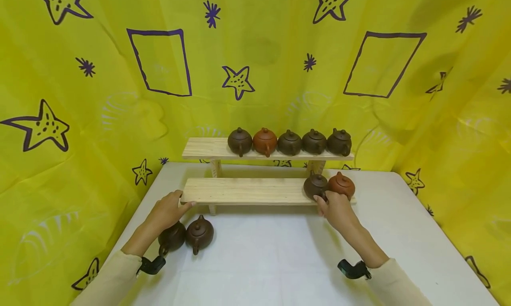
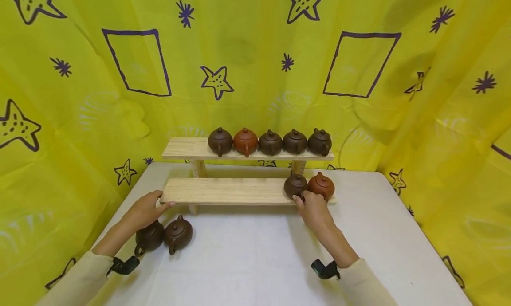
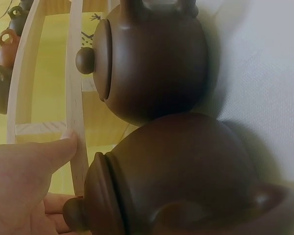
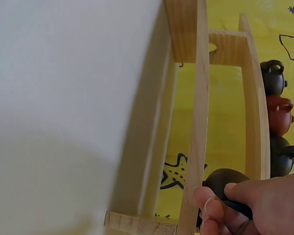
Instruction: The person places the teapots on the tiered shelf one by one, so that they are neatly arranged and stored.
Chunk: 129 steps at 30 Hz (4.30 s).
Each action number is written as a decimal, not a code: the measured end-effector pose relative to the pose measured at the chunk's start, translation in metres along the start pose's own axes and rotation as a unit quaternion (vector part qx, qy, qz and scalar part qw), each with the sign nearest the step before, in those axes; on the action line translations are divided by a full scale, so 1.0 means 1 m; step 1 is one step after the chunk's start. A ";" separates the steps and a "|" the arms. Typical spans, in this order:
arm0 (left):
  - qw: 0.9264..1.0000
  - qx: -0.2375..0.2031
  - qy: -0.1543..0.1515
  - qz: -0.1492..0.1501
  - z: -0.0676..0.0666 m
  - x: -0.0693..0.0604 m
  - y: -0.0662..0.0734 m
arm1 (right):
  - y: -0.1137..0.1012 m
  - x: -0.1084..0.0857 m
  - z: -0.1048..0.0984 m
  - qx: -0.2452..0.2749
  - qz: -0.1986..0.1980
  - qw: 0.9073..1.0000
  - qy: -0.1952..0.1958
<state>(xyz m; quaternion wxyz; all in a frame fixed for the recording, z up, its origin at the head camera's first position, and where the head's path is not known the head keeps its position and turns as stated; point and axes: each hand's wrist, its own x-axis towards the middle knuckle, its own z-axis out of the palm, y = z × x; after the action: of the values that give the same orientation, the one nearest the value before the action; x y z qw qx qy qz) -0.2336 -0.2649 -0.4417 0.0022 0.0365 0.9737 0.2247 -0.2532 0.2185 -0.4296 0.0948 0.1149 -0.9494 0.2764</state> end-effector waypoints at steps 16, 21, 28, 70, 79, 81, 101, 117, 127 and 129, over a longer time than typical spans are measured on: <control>1.000 -0.002 -0.001 0.000 -0.002 0.000 0.000 | 0.002 0.010 -0.003 -0.022 0.020 1.000 -0.006; 1.000 0.002 0.001 0.004 -0.001 0.000 0.000 | -0.003 0.005 -0.012 -0.026 0.051 0.995 -0.077; 1.000 0.006 0.002 0.003 0.000 0.001 -0.001 | -0.030 -0.002 -0.003 -0.025 0.051 0.991 -0.125; 1.000 0.002 0.006 0.006 -0.002 -0.002 0.004 | -0.203 -0.027 0.173 -0.015 -0.130 0.967 -0.217; 1.000 -0.006 0.008 0.010 -0.001 -0.001 0.002 | -0.198 -0.033 0.173 -0.056 -0.167 0.966 -0.188; 1.000 -0.004 0.009 0.011 -0.001 -0.001 0.001 | -0.194 -0.034 0.167 -0.040 -0.176 0.966 -0.183; 1.000 0.009 -0.001 0.006 0.000 0.001 -0.001 | -0.116 0.001 0.060 0.058 -0.080 0.994 -0.044; 1.000 0.001 0.000 0.004 -0.001 0.000 0.001 | -0.059 0.009 0.047 -0.017 -0.019 0.998 0.063; 1.000 0.006 0.006 0.010 -0.001 0.001 0.000 | -0.059 0.012 0.047 -0.020 -0.016 0.998 0.066; 1.000 0.005 0.006 0.010 0.000 0.001 -0.001 | -0.059 0.012 0.047 -0.021 -0.012 0.998 0.064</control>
<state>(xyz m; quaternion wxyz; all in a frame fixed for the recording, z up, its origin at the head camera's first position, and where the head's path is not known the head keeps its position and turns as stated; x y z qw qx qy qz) -0.2344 -0.2655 -0.4416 -0.0061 0.0445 0.9744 0.2201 -0.2545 0.1423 -0.4361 0.1612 0.1061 -0.9457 0.2617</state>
